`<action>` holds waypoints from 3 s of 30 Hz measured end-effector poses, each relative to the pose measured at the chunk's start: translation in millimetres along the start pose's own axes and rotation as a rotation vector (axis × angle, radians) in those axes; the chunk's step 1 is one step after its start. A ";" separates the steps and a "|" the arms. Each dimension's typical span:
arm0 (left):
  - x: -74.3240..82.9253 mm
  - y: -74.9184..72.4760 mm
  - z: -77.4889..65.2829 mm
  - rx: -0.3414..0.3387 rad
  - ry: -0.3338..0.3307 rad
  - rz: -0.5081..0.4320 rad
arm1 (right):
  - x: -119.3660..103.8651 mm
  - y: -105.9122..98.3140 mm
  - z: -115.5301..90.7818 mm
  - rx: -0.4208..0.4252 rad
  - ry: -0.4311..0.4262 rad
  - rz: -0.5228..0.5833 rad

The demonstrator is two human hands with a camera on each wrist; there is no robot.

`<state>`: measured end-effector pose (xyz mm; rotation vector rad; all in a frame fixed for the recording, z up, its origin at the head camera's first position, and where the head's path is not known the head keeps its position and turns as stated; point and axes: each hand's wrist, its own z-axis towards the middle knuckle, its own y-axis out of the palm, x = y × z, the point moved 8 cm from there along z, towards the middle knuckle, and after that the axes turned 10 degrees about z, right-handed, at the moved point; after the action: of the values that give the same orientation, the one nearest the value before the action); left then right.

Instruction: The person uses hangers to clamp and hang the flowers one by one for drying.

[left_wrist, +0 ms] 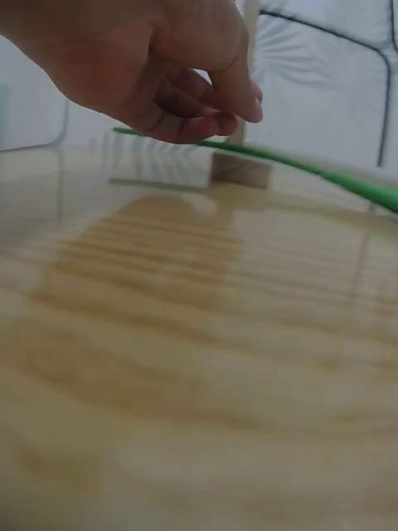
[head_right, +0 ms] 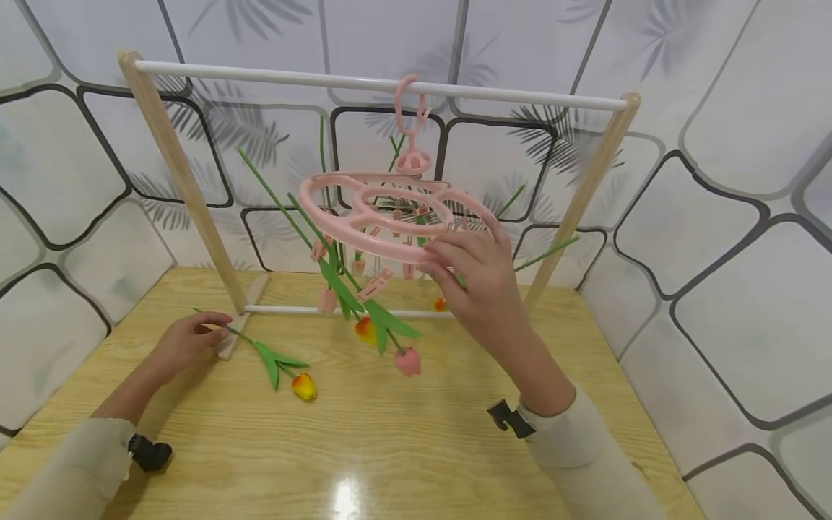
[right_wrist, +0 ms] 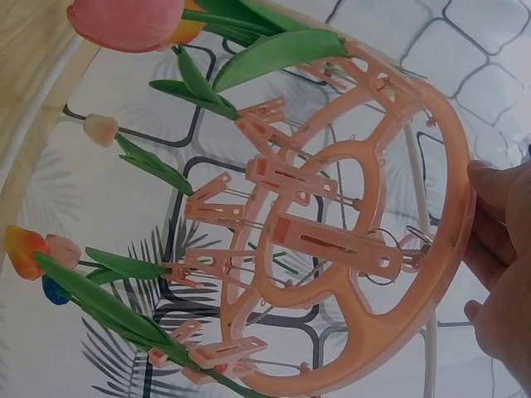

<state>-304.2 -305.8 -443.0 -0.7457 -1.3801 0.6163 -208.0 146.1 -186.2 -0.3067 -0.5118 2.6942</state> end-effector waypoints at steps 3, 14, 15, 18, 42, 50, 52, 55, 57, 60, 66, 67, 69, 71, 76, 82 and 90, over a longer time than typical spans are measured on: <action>-12.7 -2.1 6.3 -0.018 -0.007 0.013 | 0.3 0.4 -0.4 0.002 -0.003 0.000; -29.8 -4.2 19.2 -0.097 0.033 0.028 | 0.3 2.8 -2.0 -0.005 -0.001 0.013; -30.6 -4.0 19.8 -0.106 0.040 0.033 | 0.2 3.5 -1.9 -0.007 0.000 0.015; -32.6 -4.3 22.4 -0.122 0.051 0.071 | 0.1 4.7 -1.3 -0.008 0.000 0.022; -31.9 -9.3 22.5 -0.135 0.054 0.149 | 0.7 7.1 0.5 -0.002 0.012 0.026; -32.8 -13.3 11.7 -0.093 0.035 0.140 | 0.7 6.4 0.3 0.006 0.015 0.026; -30.3 -14.0 8.4 -0.090 0.025 0.107 | 0.0 6.3 1.3 0.006 0.012 0.027; -24.9 -14.0 2.5 -0.091 -0.003 0.025 | -1.6 6.7 3.0 0.007 0.003 0.025; -20.3 -13.3 -2.2 -0.094 -0.022 -0.020 | -2.8 7.3 4.1 0.009 -0.005 0.024; -11.4 -12.6 -10.4 -0.091 -0.040 -0.051 | -4.6 8.5 5.3 0.015 -0.015 0.023; 19.8 -10.7 -26.4 -0.057 -0.020 -0.087 | -6.5 11.7 6.9 0.014 -0.016 0.018; 26.1 -10.0 -28.9 -0.055 -0.013 -0.094 | -6.7 12.2 7.0 0.013 -0.015 0.019; 39.3 -8.6 -33.4 -0.054 0.004 -0.096 | -7.1 13.1 7.2 0.011 -0.015 0.021; 53.0 -7.7 -37.1 -0.054 0.024 -0.086 | -7.3 13.9 7.3 0.008 -0.015 0.024; 91.5 -8.5 -43.2 -0.051 0.107 0.000 | -7.4 15.1 6.9 0.006 -0.010 0.036; 135.9 -9.8 -46.2 -0.050 0.201 0.018 | -9.6 15.8 7.1 0.005 -0.017 0.045; 179.5 -4.9 -43.1 -0.046 0.285 -0.026 | -12.7 18.1 7.8 0.017 -0.015 0.059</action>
<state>-243.0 -175.8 -327.0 -0.8178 -1.1422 0.4400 -204.6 123.0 -184.4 -0.3024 -0.4915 2.7585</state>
